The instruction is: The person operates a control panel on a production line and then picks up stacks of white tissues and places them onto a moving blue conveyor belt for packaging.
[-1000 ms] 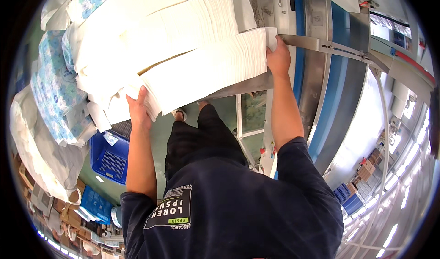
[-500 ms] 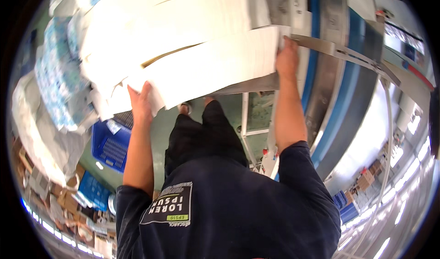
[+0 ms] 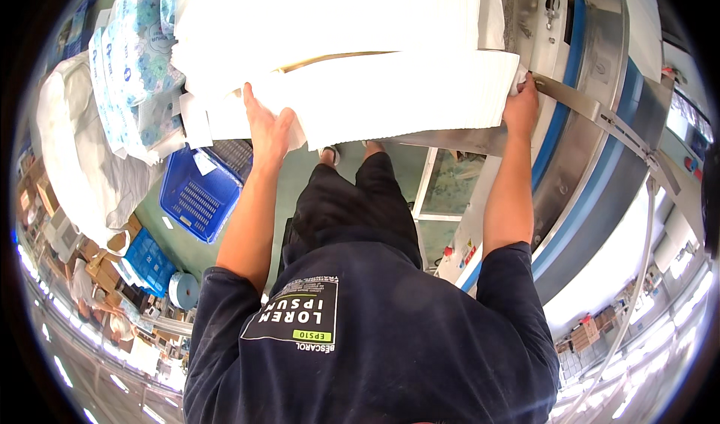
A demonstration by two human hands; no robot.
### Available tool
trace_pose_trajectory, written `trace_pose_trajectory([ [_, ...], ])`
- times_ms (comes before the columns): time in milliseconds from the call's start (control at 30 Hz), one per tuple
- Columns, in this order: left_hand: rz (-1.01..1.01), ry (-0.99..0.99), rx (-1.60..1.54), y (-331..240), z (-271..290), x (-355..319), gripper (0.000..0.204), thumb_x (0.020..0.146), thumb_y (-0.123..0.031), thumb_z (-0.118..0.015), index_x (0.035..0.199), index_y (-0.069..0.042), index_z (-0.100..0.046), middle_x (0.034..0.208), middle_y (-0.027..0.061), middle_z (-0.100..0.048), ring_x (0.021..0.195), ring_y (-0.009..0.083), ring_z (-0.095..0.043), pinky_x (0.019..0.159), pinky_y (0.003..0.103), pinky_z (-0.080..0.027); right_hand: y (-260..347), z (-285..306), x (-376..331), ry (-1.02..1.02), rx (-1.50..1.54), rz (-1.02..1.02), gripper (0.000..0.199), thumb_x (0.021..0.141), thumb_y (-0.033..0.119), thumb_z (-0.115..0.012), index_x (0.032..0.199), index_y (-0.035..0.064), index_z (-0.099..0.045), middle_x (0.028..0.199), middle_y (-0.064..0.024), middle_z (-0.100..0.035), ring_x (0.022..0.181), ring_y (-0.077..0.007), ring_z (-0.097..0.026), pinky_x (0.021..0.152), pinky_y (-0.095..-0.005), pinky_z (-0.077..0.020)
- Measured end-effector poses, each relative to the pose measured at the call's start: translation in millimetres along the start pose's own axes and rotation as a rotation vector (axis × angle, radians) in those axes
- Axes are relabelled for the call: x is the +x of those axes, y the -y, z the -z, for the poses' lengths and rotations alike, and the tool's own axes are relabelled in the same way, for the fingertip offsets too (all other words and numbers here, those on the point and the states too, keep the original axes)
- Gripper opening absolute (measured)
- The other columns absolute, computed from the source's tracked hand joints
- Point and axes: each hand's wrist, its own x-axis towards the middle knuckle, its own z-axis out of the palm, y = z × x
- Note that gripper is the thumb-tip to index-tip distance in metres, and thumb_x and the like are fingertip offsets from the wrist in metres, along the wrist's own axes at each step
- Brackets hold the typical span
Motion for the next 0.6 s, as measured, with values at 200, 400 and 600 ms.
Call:
trace_pose_trajectory([
  [200,-0.059,0.007,0.069,-1.4,10.5,-6.0,0.089,0.08,-0.008,-0.06,0.156,0.005,-0.017,0.158,0.0307,-0.027,0.148,0.0424,-0.024,0.123,0.045,-0.023,-6.9,6.9,-7.6,-0.101,0.198,0.044,0.061,0.078,0.018,-0.08,0.134,0.0082,-0.06,0.091,-0.0051,-0.058,0.089,-0.0247,-0.058,0.084,-0.039,-0.0518],
  [400,-0.041,0.051,0.022,-19.3,5.9,-14.9,0.09,0.083,-0.016,-0.069,0.157,0.001,-0.021,0.153,0.0298,-0.033,0.143,0.0405,-0.032,0.119,0.047,-0.029,-20.9,4.2,-7.8,-0.175,0.654,0.02,0.054,0.086,0.017,-0.075,0.135,0.0025,-0.057,0.103,-0.0066,-0.06,0.088,-0.0169,-0.058,0.081,-0.0325,-0.0528],
  [600,0.237,-0.049,-0.217,-42.3,-1.0,-22.8,0.09,0.087,-0.027,-0.074,0.159,-0.009,-0.023,0.154,0.0209,-0.036,0.131,0.0336,-0.049,0.111,0.044,-0.038,-12.7,16.6,-14.5,-0.132,0.332,-0.054,0.059,0.095,0.035,-0.067,0.14,-0.0012,-0.053,0.123,-0.0156,-0.064,0.094,-0.027,-0.065,0.086,-0.0377,-0.0527],
])
